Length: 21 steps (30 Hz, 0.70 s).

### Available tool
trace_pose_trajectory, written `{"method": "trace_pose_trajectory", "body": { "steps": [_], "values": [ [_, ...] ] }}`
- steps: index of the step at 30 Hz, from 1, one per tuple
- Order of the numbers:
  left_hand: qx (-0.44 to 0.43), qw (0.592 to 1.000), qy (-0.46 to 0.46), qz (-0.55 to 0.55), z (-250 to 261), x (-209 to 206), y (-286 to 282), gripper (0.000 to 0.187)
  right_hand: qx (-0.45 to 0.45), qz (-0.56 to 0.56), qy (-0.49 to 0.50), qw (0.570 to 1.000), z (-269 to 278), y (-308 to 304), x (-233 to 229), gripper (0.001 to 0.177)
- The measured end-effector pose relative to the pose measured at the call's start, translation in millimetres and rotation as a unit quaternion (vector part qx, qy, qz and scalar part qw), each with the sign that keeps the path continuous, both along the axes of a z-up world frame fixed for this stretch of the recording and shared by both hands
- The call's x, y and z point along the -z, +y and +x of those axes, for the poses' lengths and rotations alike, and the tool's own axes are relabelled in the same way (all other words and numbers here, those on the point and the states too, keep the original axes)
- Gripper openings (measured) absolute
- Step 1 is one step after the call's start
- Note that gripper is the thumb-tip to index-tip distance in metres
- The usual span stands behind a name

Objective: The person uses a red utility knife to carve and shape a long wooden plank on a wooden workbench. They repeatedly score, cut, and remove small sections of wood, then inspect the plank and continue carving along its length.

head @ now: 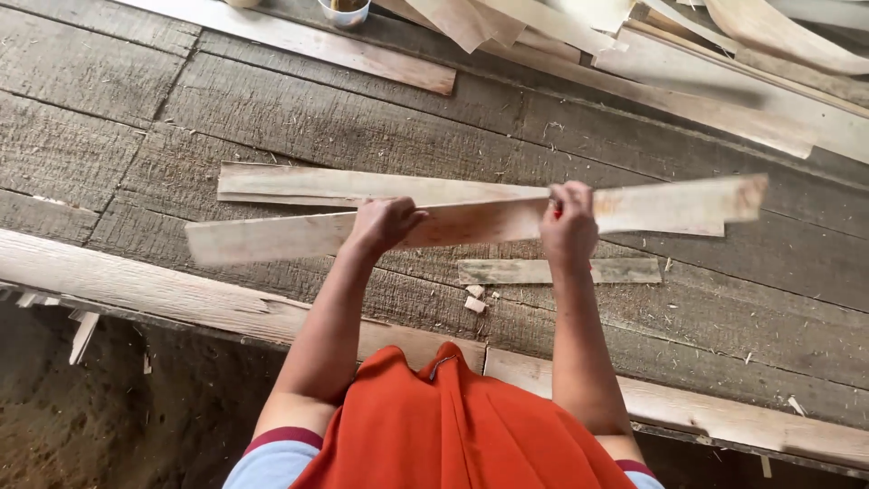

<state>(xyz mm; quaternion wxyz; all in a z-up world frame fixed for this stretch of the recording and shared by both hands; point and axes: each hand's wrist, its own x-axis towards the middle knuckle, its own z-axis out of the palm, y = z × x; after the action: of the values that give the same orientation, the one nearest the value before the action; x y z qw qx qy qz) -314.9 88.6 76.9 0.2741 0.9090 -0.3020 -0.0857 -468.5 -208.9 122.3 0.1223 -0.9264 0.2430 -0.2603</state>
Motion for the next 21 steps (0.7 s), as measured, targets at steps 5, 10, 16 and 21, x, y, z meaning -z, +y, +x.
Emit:
{"method": "trace_pose_trajectory", "body": {
  "steps": [5, 10, 16, 21],
  "values": [
    [-0.035, 0.999, 0.001, -0.031, -5, -21, -28, 0.045, 0.062, 0.236, -0.28, 0.928, -15, 61, -3, 0.022],
    [-0.061, 0.996, 0.026, -0.062, -9, -8, -69, 0.046, 0.001, 0.661, -0.246, 0.709, -1, 113, -14, 0.027],
    [-0.026, 0.994, -0.031, -0.098, -15, -14, -37, 0.027, 0.095, 0.679, -0.265, 0.678, 1, 92, -21, 0.026],
    [-0.048, 0.996, -0.03, -0.073, 7, 6, 17, 0.04, 0.104, 0.677, -0.378, 0.623, -9, 42, -13, 0.019]
  ]
}}
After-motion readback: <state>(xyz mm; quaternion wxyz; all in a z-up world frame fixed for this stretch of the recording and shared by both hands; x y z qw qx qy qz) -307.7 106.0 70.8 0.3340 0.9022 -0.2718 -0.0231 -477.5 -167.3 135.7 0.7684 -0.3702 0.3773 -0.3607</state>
